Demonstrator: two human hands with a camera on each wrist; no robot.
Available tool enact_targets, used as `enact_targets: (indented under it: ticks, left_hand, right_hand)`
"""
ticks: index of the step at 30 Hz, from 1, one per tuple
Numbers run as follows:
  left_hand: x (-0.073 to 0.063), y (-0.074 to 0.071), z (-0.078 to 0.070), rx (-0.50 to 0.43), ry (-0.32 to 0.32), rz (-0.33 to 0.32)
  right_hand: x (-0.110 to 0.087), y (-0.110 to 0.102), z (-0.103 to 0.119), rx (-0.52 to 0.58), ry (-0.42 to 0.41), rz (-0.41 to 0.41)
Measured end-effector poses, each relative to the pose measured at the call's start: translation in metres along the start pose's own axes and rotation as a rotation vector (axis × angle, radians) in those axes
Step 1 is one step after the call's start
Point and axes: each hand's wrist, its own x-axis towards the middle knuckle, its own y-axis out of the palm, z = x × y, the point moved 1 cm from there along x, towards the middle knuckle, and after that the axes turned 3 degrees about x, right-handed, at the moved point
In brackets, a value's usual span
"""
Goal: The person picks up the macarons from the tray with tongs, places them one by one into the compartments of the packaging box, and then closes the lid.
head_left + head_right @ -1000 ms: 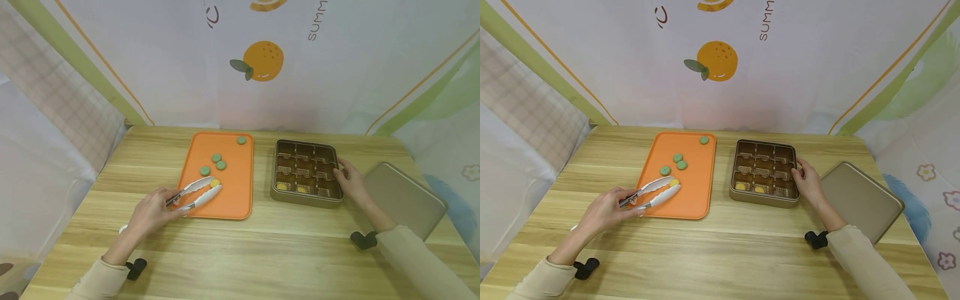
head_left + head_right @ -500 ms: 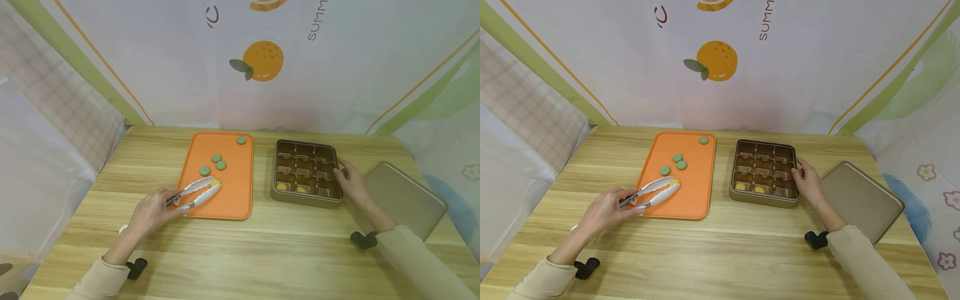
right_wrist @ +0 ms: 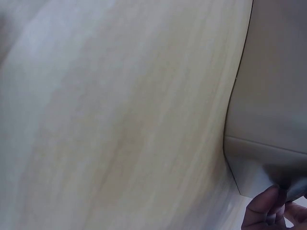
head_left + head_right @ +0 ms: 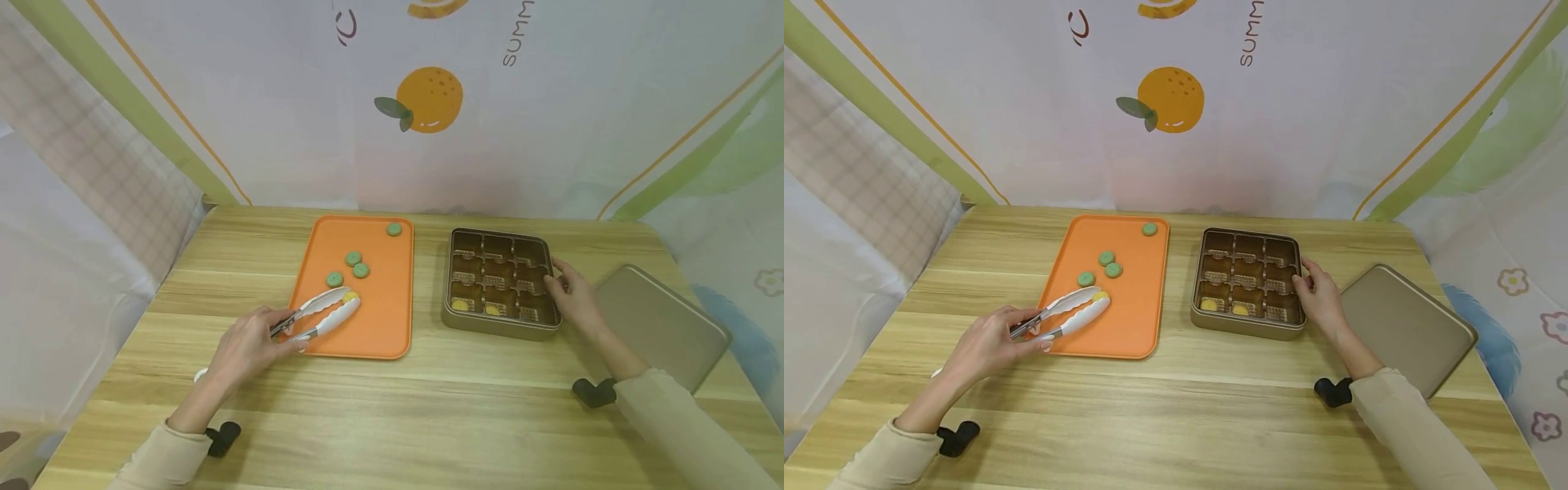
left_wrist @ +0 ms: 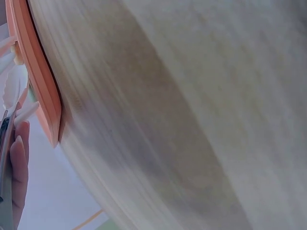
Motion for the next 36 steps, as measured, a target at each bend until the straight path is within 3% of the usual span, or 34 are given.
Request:
enact_targets:
  ticks: [21,29,36]
  left_hand:
    - [0.014,-0.004,-0.018,-0.065,0.018,0.001]
    - [0.026,-0.003,-0.038,-0.124,0.062,0.008]
    - [0.04,-0.001,-0.065,-0.15,0.119,0.003]
  right_hand:
    - [-0.001,-0.001,0.001,0.003,0.008,0.006]
    - [-0.001,-0.001,0.001,0.01,0.009,0.014]
    - [0.0,0.0,0.0,0.011,0.0,0.009]
